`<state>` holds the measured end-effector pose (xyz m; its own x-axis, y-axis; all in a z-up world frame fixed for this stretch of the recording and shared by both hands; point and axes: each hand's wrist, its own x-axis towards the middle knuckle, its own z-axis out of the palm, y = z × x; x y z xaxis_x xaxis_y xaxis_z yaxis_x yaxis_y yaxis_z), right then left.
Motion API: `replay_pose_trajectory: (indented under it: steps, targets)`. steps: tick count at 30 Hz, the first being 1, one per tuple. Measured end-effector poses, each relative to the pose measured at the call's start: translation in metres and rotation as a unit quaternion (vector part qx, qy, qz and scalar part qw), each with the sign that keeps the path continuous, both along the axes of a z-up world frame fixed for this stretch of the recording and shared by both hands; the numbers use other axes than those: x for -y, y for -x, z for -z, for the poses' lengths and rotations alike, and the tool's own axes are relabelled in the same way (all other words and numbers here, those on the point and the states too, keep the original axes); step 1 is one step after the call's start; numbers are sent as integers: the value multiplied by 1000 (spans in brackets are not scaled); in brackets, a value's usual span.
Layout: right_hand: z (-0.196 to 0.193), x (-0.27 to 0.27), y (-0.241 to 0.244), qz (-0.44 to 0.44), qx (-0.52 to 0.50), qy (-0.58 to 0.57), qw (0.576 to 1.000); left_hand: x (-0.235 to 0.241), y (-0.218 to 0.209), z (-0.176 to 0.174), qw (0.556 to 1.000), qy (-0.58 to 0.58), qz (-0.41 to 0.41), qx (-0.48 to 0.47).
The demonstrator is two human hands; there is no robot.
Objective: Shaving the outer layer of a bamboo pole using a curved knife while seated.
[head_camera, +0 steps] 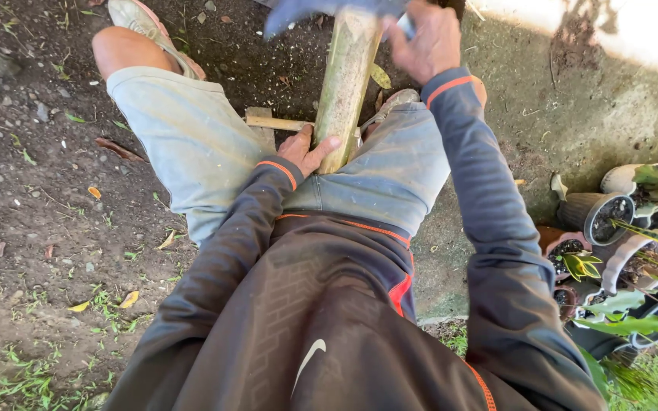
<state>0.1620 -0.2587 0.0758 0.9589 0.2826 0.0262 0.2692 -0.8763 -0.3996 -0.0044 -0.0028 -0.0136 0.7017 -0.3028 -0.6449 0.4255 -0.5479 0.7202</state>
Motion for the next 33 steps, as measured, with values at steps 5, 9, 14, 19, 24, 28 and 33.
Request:
replay_pose_trajectory:
  steps: [5,9,14,19,24,28,33]
  targets:
    - [38,13,0,53,139,-92,985,-1,0,3,1000,-8,2,5]
    - [29,22,-5,10,107,-57,993,0,-2,-8,1000,-5,6,-19]
    - [22,18,-6,26,187,-21,982,0,-1,1,1000,1,2,4]
    - [39,23,-5,-10,58,-30,998,-1,-1,-4,1000,3,8,-13]
    - [38,14,9,-11,92,-48,995,-1,1,5,1000,7,2,-9]
    - [44,18,-2,-5,86,-84,993,-1,-1,-10,1000,-3,4,-19]
    - [49,21,13,8,64,-58,996,-1,6,19,1000,9,4,28]
